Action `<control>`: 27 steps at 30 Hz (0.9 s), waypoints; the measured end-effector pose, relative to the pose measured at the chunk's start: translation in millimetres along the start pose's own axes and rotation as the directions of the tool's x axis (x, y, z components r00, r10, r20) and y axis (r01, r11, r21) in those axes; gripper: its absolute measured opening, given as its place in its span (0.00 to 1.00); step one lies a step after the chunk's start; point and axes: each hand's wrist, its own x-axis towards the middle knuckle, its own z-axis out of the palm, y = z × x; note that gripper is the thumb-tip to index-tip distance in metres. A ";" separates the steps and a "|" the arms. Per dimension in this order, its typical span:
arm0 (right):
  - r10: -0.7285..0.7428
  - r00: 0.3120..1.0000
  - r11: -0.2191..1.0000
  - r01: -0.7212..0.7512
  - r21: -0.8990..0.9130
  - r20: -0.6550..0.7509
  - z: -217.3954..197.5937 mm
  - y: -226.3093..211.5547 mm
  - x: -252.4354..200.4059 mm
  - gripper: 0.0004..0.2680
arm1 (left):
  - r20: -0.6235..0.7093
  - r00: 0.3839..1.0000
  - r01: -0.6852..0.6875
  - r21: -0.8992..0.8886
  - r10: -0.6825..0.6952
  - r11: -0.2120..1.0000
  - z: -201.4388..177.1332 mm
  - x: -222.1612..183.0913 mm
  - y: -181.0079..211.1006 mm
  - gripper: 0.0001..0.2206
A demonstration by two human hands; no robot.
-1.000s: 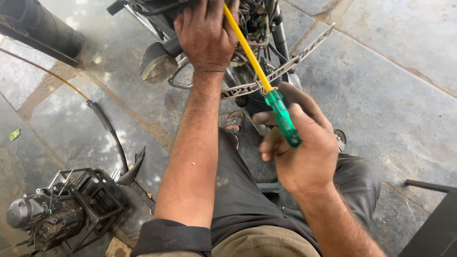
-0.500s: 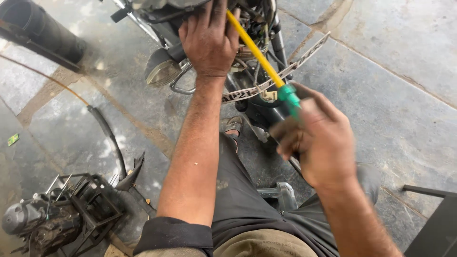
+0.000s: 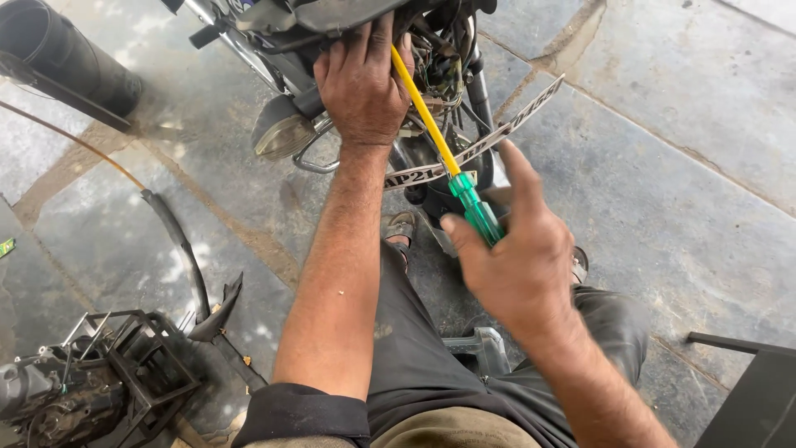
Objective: Repairing the front assembly and internal wiring of a motorcycle using tools.
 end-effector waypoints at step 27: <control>-0.287 0.951 0.838 0.309 -0.449 0.119 18.7 41.5 -28.0 0.21 | -0.005 1.000 -0.015 -0.088 0.015 0.996 -0.8 -3.2 -9.5 0.20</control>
